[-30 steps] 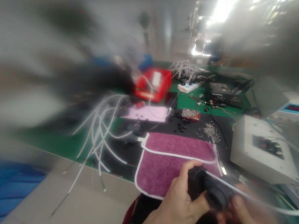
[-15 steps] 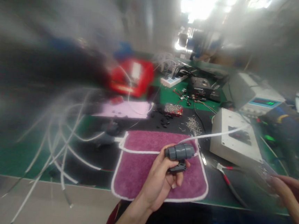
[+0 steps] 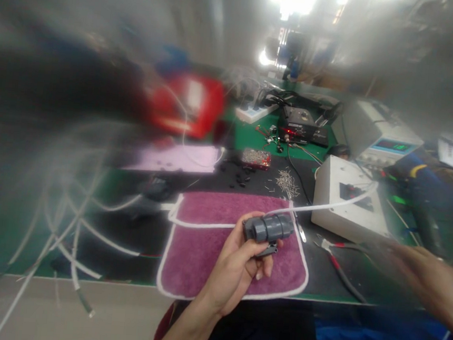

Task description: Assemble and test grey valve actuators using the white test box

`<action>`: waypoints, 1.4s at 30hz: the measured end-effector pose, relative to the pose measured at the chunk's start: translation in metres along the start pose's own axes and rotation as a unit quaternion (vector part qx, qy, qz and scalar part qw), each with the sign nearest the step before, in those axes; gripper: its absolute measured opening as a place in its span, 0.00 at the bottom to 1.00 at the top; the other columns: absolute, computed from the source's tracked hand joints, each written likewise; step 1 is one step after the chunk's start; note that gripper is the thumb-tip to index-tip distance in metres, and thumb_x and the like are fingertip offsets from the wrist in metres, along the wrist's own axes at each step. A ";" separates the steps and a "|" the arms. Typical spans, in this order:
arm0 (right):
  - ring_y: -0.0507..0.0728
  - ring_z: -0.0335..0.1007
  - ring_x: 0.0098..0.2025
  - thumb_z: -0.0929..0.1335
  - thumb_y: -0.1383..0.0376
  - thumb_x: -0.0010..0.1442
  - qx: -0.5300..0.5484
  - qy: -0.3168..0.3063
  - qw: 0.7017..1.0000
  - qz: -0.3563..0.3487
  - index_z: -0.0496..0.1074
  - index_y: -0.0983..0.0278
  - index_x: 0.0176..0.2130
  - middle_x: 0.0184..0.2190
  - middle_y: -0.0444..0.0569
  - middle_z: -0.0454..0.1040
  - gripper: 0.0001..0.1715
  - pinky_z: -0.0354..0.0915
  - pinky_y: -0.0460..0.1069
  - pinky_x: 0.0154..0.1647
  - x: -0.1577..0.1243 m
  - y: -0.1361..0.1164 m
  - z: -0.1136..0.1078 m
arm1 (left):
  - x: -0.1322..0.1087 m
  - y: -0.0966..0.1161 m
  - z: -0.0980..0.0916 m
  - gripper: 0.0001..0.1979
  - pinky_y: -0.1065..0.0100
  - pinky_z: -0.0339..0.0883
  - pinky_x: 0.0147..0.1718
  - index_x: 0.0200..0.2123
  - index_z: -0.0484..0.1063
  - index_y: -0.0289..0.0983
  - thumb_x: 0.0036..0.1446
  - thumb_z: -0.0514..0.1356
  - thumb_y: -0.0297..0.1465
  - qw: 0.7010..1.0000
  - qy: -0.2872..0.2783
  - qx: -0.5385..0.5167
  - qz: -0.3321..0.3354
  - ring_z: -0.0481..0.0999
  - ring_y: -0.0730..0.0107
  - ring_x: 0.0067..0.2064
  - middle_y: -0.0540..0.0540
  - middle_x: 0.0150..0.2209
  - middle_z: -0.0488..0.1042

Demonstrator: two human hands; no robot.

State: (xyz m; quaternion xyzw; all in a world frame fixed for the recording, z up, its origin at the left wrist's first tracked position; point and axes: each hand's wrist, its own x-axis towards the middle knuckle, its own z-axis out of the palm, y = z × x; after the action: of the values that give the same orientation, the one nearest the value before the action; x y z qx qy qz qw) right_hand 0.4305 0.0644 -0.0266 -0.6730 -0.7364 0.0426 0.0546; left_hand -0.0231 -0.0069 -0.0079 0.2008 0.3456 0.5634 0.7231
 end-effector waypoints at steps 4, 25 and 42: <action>0.67 0.79 0.41 0.62 0.49 0.71 -0.034 -0.035 0.999 -0.010 0.82 0.56 0.54 0.50 0.55 0.78 0.27 0.70 0.57 0.35 0.004 -0.016 -0.004 | 0.000 0.000 0.003 0.22 0.74 0.57 0.24 0.60 0.61 0.41 0.65 0.60 0.27 1.000 0.027 0.002 0.015 0.74 0.75 0.26 0.41 0.43 0.80; 0.69 0.78 0.38 0.67 0.37 0.61 0.145 0.035 0.981 0.123 0.81 0.64 0.47 0.40 0.55 0.80 0.36 0.73 0.57 0.37 -0.005 -0.071 -0.053 | 0.000 0.002 0.007 0.21 0.73 0.64 0.25 0.59 0.65 0.40 0.64 0.62 0.31 0.999 0.046 0.009 0.002 0.75 0.73 0.26 0.41 0.43 0.80; 0.60 0.72 0.43 0.62 0.63 0.78 0.205 -0.111 0.945 -0.229 0.75 0.60 0.50 0.43 0.48 0.73 0.12 0.64 0.52 0.44 -0.017 -0.245 0.020 | 0.003 -0.003 -0.006 0.15 0.73 0.59 0.26 0.57 0.64 0.39 0.69 0.59 0.30 0.999 0.000 -0.045 0.017 0.75 0.74 0.28 0.39 0.46 0.80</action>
State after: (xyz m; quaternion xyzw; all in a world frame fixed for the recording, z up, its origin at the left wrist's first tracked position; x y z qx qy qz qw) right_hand 0.1872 0.0255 -0.0133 -0.4515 -0.8472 0.2540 0.1176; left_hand -0.0251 -0.0053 -0.0155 0.1745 0.3163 0.5907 0.7215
